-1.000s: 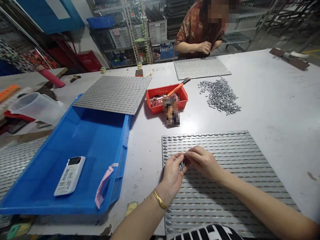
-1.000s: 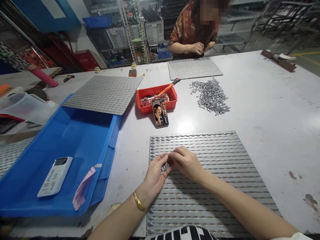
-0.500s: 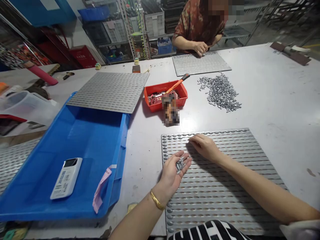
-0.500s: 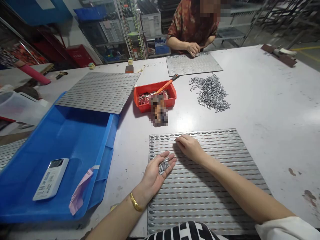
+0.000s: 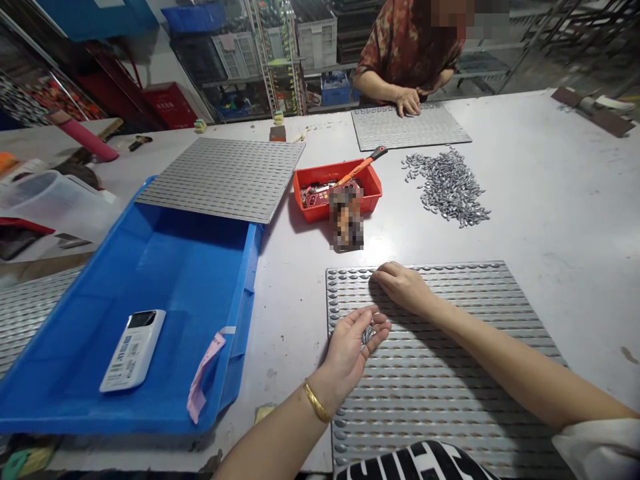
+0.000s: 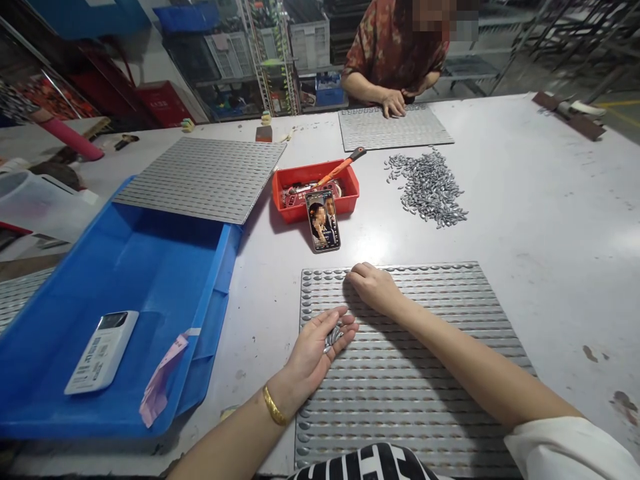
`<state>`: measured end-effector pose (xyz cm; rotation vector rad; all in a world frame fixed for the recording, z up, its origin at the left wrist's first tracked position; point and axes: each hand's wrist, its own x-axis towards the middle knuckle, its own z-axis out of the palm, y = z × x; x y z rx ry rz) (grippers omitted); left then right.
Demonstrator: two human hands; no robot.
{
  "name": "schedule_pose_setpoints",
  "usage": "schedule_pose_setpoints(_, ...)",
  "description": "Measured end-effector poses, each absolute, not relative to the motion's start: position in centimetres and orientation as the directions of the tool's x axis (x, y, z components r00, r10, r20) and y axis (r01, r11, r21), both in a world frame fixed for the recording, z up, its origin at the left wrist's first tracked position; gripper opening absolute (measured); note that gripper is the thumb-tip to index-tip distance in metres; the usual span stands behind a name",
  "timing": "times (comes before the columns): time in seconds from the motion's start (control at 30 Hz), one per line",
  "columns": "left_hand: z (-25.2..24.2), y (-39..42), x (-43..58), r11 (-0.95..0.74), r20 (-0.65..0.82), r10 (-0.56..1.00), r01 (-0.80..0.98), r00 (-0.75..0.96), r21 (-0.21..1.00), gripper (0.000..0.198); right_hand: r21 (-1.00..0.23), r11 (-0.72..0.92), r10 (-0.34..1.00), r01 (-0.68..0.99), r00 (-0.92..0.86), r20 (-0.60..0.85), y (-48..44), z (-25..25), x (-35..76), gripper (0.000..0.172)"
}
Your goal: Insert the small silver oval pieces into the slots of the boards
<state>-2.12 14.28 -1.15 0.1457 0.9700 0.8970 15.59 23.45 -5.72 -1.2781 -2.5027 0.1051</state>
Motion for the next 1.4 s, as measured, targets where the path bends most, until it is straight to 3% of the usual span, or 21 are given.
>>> schedule_pose_setpoints(0.17,-0.9,14.3,-2.1,0.651,-0.678,0.697,-0.601,0.233,0.463,0.024,-0.249,0.577,0.814,0.778,-0.527,0.244,23.7,-5.6,15.5,0.023)
schedule_pose_setpoints(0.37,-0.7,14.2,-2.1,0.637,-0.639,0.733,-0.562,0.231,0.527,0.013,-0.365,0.549,0.836,0.752,-0.476,0.274,22.5,-4.0,15.4,0.021)
schedule_pose_setpoints(0.53,-1.4,14.1,-2.0,0.605,-0.597,0.775,-0.515,0.207,0.607,0.022,-0.742,0.458,0.859,0.490,-0.458,0.228,19.0,-1.3,15.2,0.015)
schedule_pose_setpoints(0.63,-1.7,14.0,-2.0,0.582,-0.577,0.793,-0.520,0.195,0.625,0.025,-0.836,0.408,0.845,0.367,-0.497,0.195,17.1,-0.4,14.9,0.013)
schedule_pose_setpoints(0.9,-1.5,13.9,-1.9,0.577,-0.570,0.799,-0.510,0.192,0.638,0.024,-0.868,0.322,0.872,0.378,-0.476,0.116,16.1,-0.6,15.1,0.012)
schedule_pose_setpoints(1.1,-1.4,13.8,-1.8,0.592,-0.569,0.793,-0.495,0.219,0.636,0.022,-0.883,0.330,0.890,0.333,-0.422,0.174,16.0,-0.6,14.9,0.011)
schedule_pose_setpoints(1.27,-1.5,13.6,-1.8,0.597,-0.560,0.794,-0.484,0.238,0.640,0.021,-0.835,0.382,0.897,0.397,-0.376,0.232,15.8,-1.4,14.3,0.010)
schedule_pose_setpoints(1.4,-1.1,13.4,-1.8,0.590,-0.544,0.800,-0.489,0.251,0.642,0.024,-0.723,0.495,0.858,0.482,-0.401,0.321,15.5,-2.3,14.4,0.017)
